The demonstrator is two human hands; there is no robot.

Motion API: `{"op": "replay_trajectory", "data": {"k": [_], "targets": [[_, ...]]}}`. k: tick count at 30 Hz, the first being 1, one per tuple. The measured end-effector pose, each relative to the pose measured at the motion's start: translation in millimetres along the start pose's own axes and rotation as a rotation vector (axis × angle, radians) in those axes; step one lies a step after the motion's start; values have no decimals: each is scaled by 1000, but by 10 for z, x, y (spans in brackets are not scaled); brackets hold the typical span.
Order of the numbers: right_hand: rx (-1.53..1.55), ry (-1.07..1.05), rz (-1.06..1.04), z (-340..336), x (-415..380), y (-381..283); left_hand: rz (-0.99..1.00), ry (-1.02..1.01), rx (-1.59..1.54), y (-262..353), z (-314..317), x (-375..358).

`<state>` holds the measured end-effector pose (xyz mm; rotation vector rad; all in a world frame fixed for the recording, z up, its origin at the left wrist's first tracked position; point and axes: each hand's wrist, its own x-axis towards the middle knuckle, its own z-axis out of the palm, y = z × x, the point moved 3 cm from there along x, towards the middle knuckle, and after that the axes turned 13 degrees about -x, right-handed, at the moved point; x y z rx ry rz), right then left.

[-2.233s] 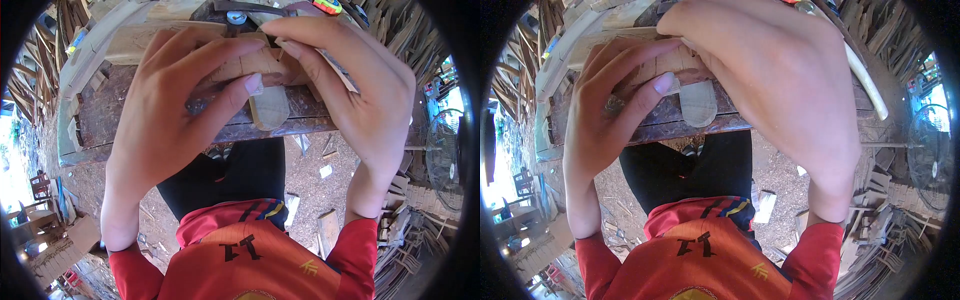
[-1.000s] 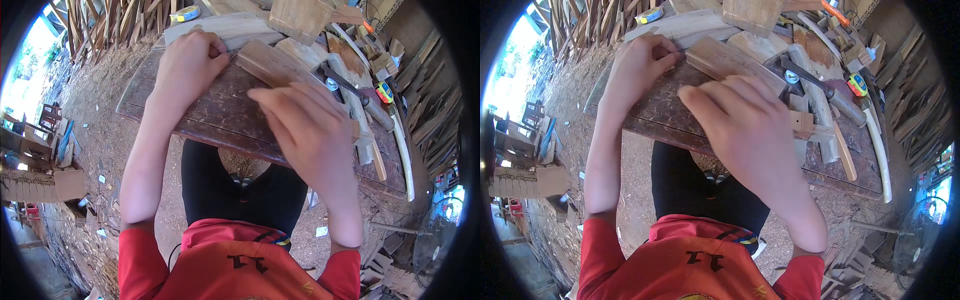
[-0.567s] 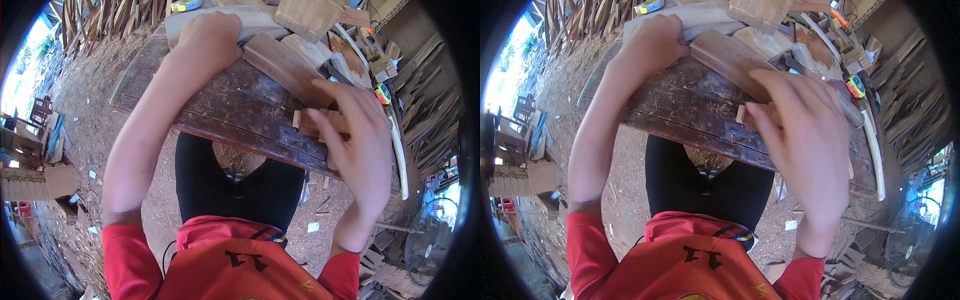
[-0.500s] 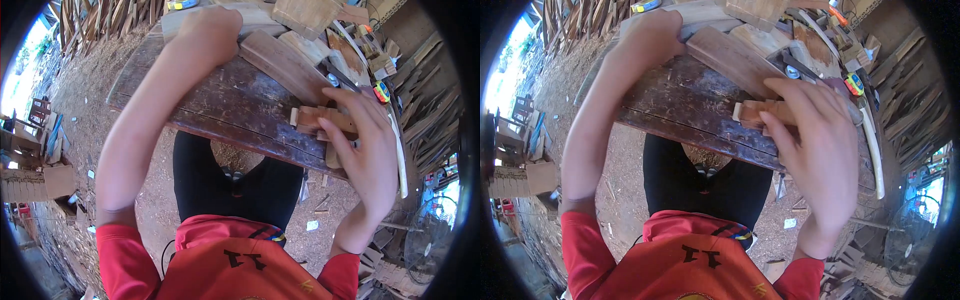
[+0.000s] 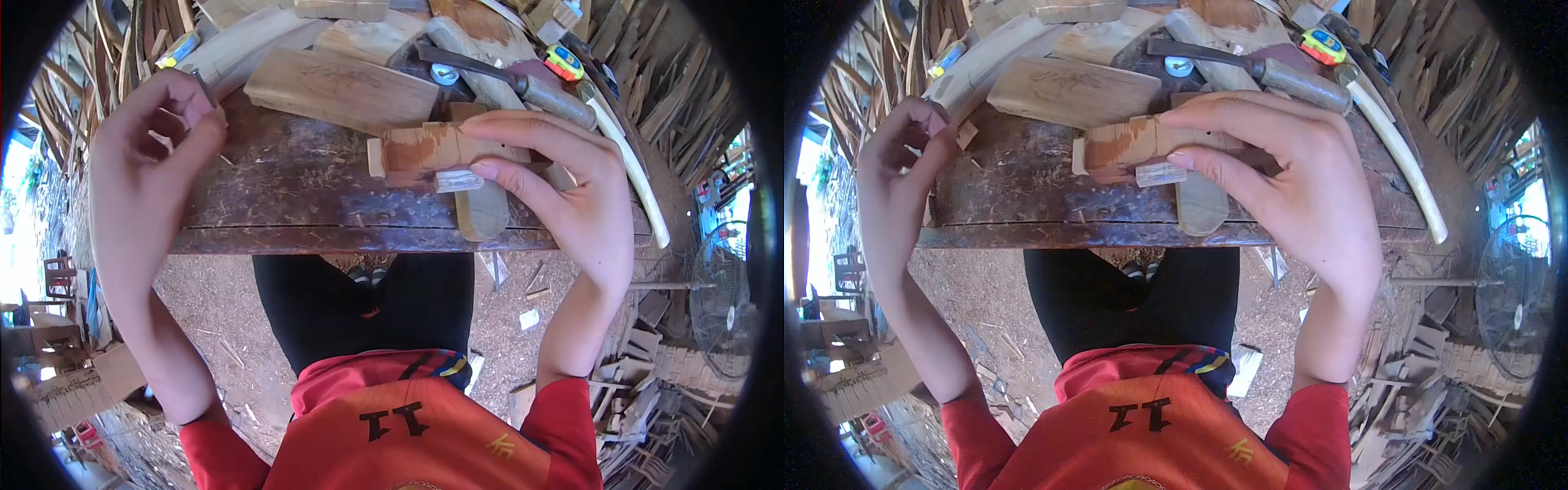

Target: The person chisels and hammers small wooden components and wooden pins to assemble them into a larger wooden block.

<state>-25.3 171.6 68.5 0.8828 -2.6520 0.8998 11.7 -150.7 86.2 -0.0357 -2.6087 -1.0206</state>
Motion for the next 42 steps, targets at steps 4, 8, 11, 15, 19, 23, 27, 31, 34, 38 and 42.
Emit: {"op": "replay_trajectory", "data": {"k": [4,8,11,15,19,23,27,31,34,38,42], "targets": [[49,-8,69,1,-47,71,246,-27,-372,380,353,-97],[149,-31,46,6,-95,147,401,-150,-480,705,800,-31],[299,-6,-63,49,-98,286,441,-195,-563,756,1099,41],[411,110,-146,87,-104,348,440,-224,-588,789,1288,144],[513,117,-33,48,-94,223,448,-239,-555,860,1293,199],[403,92,-29,-24,-50,82,520,-237,-522,894,1318,218],[383,131,-207,71,-93,368,542,-241,-483,919,1316,209],[283,106,-213,53,-128,388,532,-224,-496,922,1320,184],[279,129,-205,65,-141,394,545,-221,-488,917,1316,184],[100,172,-241,25,-160,336,570,-215,-484,909,1319,188],[23,182,-267,19,-154,331,535,-203,-512,890,1342,174]]}}
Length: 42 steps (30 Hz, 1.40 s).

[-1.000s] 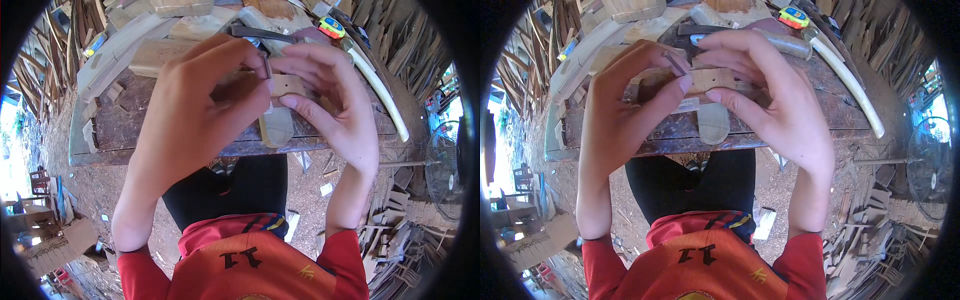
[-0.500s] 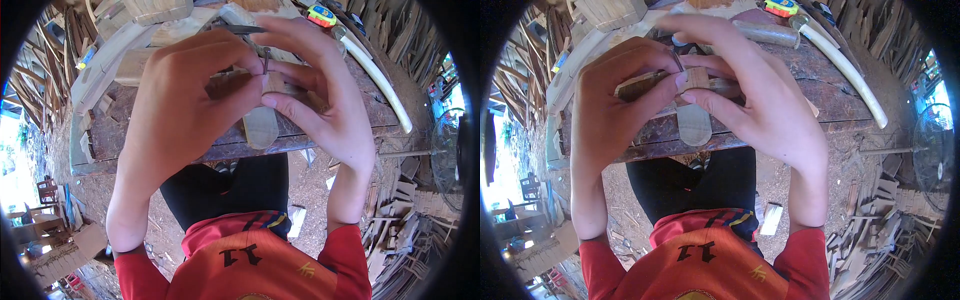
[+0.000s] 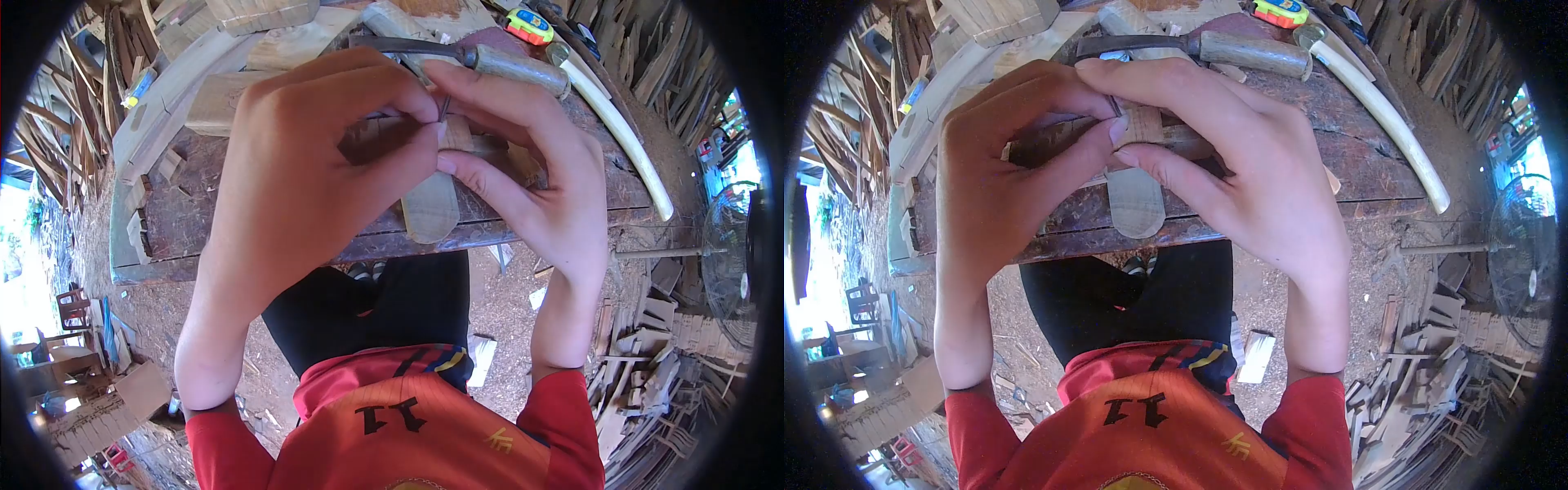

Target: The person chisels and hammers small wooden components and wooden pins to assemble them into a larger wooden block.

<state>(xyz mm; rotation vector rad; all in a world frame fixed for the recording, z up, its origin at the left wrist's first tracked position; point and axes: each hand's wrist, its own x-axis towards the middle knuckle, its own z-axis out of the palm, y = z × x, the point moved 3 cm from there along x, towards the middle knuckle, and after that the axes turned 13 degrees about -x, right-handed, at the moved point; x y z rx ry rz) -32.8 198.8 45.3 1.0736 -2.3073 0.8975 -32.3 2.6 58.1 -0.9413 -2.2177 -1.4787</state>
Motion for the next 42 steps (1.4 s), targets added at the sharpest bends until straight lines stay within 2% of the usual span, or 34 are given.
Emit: {"op": "replay_trajectory", "data": {"k": [5,8,14,17,19,21,23,26,29,32,35,36,38,42], "targets": [[40,2,29,4,-12,13,-102,133,-165,-32,57,-37],[62,7,44,13,-25,3,-124,140,-196,-30,81,-56],[-61,-13,-17,-111,3,5,35,118,-25,8,68,-19],[-89,138,151,-364,-73,69,35,132,-32,19,81,-19],[-310,281,260,-708,-165,301,35,127,-2,34,87,-18],[-625,298,456,-932,-255,471,29,129,14,46,89,-19],[-917,125,510,-1080,-403,796,42,136,19,45,94,-16],[-996,-90,523,-1093,-504,1230,47,147,38,45,96,-31],[-1156,-114,356,-993,-497,1379,48,148,37,25,91,-40],[-1138,-177,411,-938,-492,1563,58,146,37,16,86,-50],[-1115,-84,403,-925,-505,1518,80,161,34,16,87,-51],[-1089,-43,484,-961,-478,1470,84,169,31,11,83,-55],[-1029,31,650,-1106,-409,1289,88,162,18,-18,73,-57],[-671,264,636,-1414,-120,517,99,153,17,-18,73,-59]]}}
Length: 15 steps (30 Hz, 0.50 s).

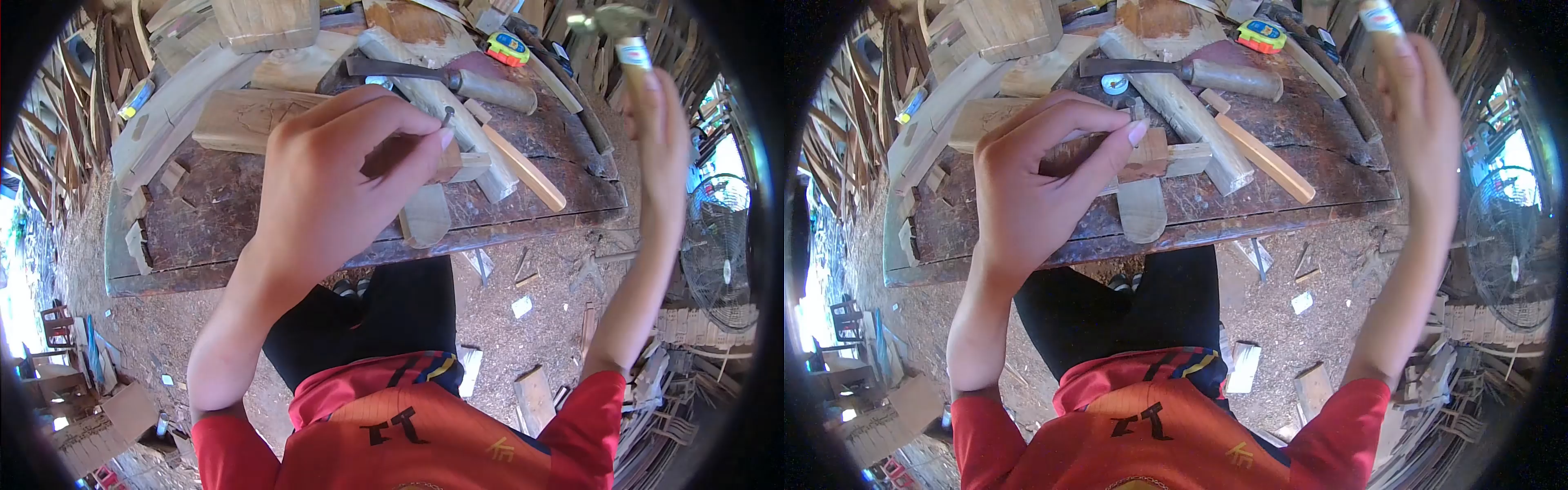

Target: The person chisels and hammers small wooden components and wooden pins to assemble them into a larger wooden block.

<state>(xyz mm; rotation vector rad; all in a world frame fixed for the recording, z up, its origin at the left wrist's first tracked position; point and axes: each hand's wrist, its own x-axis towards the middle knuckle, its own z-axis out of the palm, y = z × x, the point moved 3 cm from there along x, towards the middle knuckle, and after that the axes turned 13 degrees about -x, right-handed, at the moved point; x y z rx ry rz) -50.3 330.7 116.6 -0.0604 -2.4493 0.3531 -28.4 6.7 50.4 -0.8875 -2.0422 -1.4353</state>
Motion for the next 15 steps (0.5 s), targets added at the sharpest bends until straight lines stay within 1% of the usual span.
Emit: {"op": "replay_trajectory", "data": {"k": [1,3,5,8,11,12,13,15], "targets": [[55,-25,3,-156,-11,-115,12,-4,5,4,1,11],[201,54,-25,-325,-86,-340,12,2,-4,-6,8,14],[174,-131,-203,-419,-164,-534,8,1,-5,-4,18,7],[-39,-296,-494,-393,-307,-825,5,-6,12,21,7,10],[-43,-262,-454,-418,-322,-911,7,-4,20,18,5,5],[8,-218,-329,-472,-293,-839,15,3,15,4,11,4],[50,-153,-252,-509,-271,-788,23,10,11,-3,13,-6],[188,14,-164,-535,-214,-720,0,17,-19,-10,25,-18]]}}
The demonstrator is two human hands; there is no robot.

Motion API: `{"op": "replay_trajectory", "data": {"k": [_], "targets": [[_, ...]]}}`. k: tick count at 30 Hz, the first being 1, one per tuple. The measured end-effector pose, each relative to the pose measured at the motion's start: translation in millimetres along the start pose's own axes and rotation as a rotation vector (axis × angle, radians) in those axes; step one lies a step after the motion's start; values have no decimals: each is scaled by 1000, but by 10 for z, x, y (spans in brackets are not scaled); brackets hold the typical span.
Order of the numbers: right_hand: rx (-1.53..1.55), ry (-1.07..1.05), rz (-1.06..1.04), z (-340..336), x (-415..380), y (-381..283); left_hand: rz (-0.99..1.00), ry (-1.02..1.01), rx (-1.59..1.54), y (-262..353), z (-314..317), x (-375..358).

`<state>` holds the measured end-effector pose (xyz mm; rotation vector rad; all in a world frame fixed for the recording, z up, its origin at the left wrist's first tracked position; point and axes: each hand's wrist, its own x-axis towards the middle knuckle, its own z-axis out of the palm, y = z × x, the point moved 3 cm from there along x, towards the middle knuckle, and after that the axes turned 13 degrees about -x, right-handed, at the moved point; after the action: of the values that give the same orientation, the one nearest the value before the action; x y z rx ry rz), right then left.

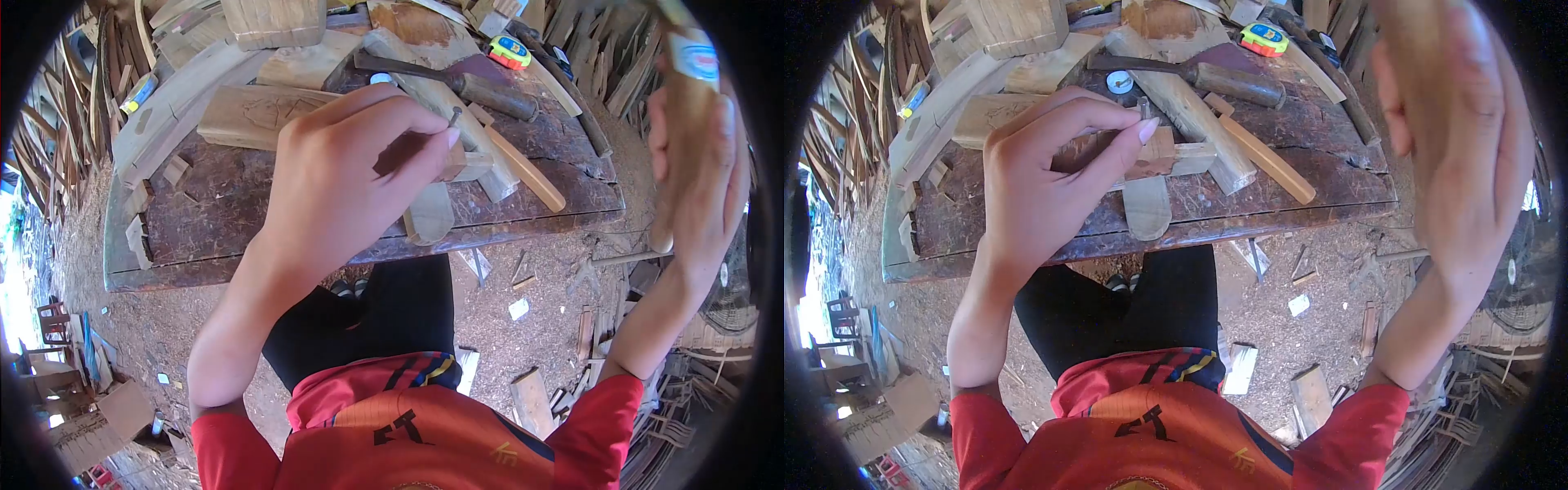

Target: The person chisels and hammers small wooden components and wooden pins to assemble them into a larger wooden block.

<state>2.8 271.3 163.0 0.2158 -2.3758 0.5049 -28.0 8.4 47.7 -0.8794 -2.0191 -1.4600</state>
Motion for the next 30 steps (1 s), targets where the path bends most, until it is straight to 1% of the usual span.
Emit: {"op": "replay_trajectory", "data": {"k": [1,3,5,6,7,9,11,13,16,17,19,20,21,23,24,26,27,29,30], "targets": [[33,60,1,17,-4,-15,-7,4,-14,-2,1,5],[-4,-139,-65,40,-36,-59,31,5,-13,-4,-3,10],[-177,-298,-274,191,-84,-126,53,0,-2,4,-5,15],[-251,-346,-342,231,-106,-147,57,-4,7,9,-5,17],[-291,-335,-363,226,-94,-129,61,-9,17,8,-3,16],[-240,-265,-246,189,-82,-102,92,-2,28,1,2,17],[-148,-135,-86,15,-8,101,103,2,36,-6,1,7],[-53,-73,-22,-136,70,357,104,2,38,-5,5,12],[-1,-138,-48,-54,112,233,102,7,44,4,3,9],[-122,-144,-17,6,-26,165,95,5,40,9,3,9],[-214,-358,-192,187,-99,-125,81,1,33,22,1,6],[-244,-410,-217,222,-105,-191,91,2,44,28,5,5],[-236,-416,-179,205,-73,-191,103,7,57,29,11,4],[-233,-260,-98,110,-17,-99,124,13,67,22,7,-4],[-215,-170,-64,14,13,63,134,13,62,13,5,-3],[-149,-1,-92,-133,56,734,139,8,55,6,4,-11],[-137,29,-167,-188,62,1171,136,4,54,4,2,-9],[-448,169,-277,-203,21,899,127,1,49,5,5,1],[-448,49,-274,-120,-17,586,121,3,46,6,8,2]]}}
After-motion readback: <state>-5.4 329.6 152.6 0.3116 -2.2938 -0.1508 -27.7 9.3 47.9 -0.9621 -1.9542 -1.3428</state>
